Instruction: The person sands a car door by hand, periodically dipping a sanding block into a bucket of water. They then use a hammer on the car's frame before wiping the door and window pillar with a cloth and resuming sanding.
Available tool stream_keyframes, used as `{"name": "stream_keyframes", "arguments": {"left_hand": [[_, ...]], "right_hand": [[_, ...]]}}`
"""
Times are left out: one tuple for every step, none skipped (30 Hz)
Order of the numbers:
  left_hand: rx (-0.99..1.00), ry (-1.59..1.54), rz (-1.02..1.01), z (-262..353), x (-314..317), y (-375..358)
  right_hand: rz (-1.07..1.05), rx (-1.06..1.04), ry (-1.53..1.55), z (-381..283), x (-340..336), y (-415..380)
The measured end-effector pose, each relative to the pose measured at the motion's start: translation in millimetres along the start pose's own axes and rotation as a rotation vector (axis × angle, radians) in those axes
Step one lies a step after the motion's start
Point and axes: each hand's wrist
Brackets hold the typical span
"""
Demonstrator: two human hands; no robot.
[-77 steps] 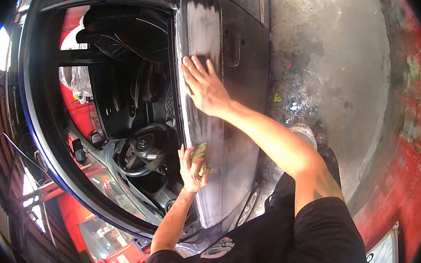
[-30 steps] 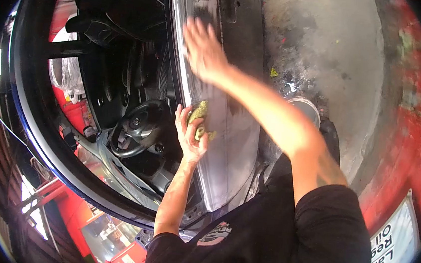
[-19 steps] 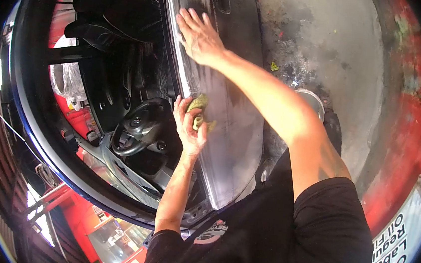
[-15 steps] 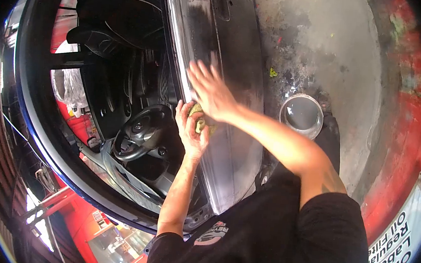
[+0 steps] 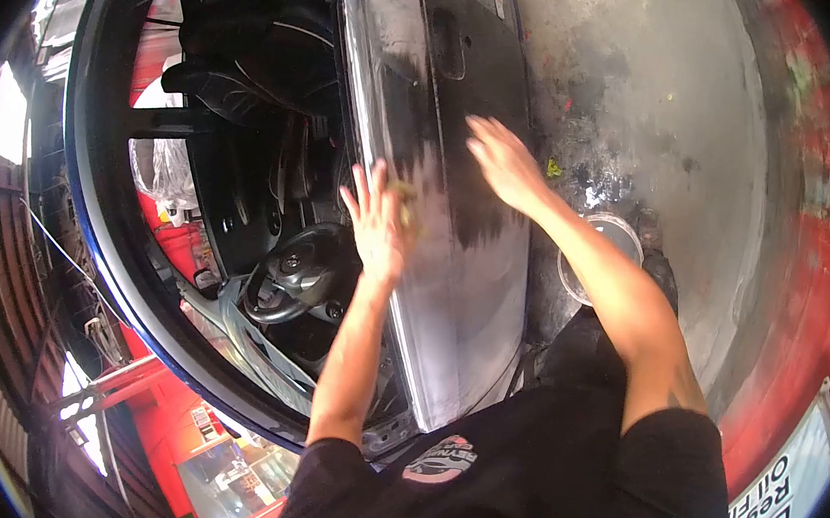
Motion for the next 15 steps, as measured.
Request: {"name": "stream_keyframes", "arguments": {"left_hand": [[0.055,0.058,0.085,-8.0,0.9,30.9],[0.071,0.092,0.088,-12.4,-5.5,66.3],[0.087,0.123,0.087,-14.8,-14.1,104.6],[0.121,0.166,0.131,-19.8,-16.3,144.6],[0.155,0.208,0.174,-25.4,-16.5,185.1],[0.195,0.227,0.227,-30.7,-18.3,225.1],[0.236,0.243,0.278,-34.3,-20.6,262.3],[0.259,0.316,0.305,-37.8,-23.0,298.3],[0.282,0.391,0.329,-37.8,-26.6,328.7],[0.246,0.436,0.27,-28.3,-37.6,354.0],[0.212,0.481,0.21,-23.6,-43.6,375.1],[0.253,0.464,0.254,-26.1,-43.0,389.4],[0.295,0.447,0.3,-30.4,-41.7,399.8],[0.343,0.383,0.324,-35.4,-38.7,402.6],[0.342,0.385,0.314,-40.2,-33.7,399.5]], "right_hand": [[0.005,0.145,0.152,14.2,-20.8,-35.0],[0.055,0.205,0.091,59.1,-26.6,-69.6],[0.114,0.357,0.266,94.5,-39.9,-107.7],[0.1,0.478,0.132,110.5,-77.0,-137.4],[0.08,0.57,0.024,119.0,-119.5,-162.1],[0.12,0.613,-0.05,153.7,-145.5,-194.3],[0.175,0.626,-0.178,193.4,-173.3,-232.8],[0.162,0.711,-0.267,221.7,-205.4,-266.5],[0.203,0.7,-0.321,261.9,-232.6,-309.5],[0.215,0.768,-0.36,265.9,-263.0,-333.4],[0.227,0.837,-0.399,267.0,-291.4,-353.9],[0.3,0.813,-0.367,290.1,-310.0,-385.6],[0.375,0.79,-0.334,289.0,-320.2,-390.1],[0.366,0.796,-0.331,289.3,-323.2,-392.9],[0.383,0.9,-0.263,288.6,-330.3,-395.7]]}}
Point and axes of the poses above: each hand's wrist, its own y-axis towards the middle knuckle, its own x-axis out of the palm, z = x × y, and after that the axes turned 4 degrees about -y, right-handed
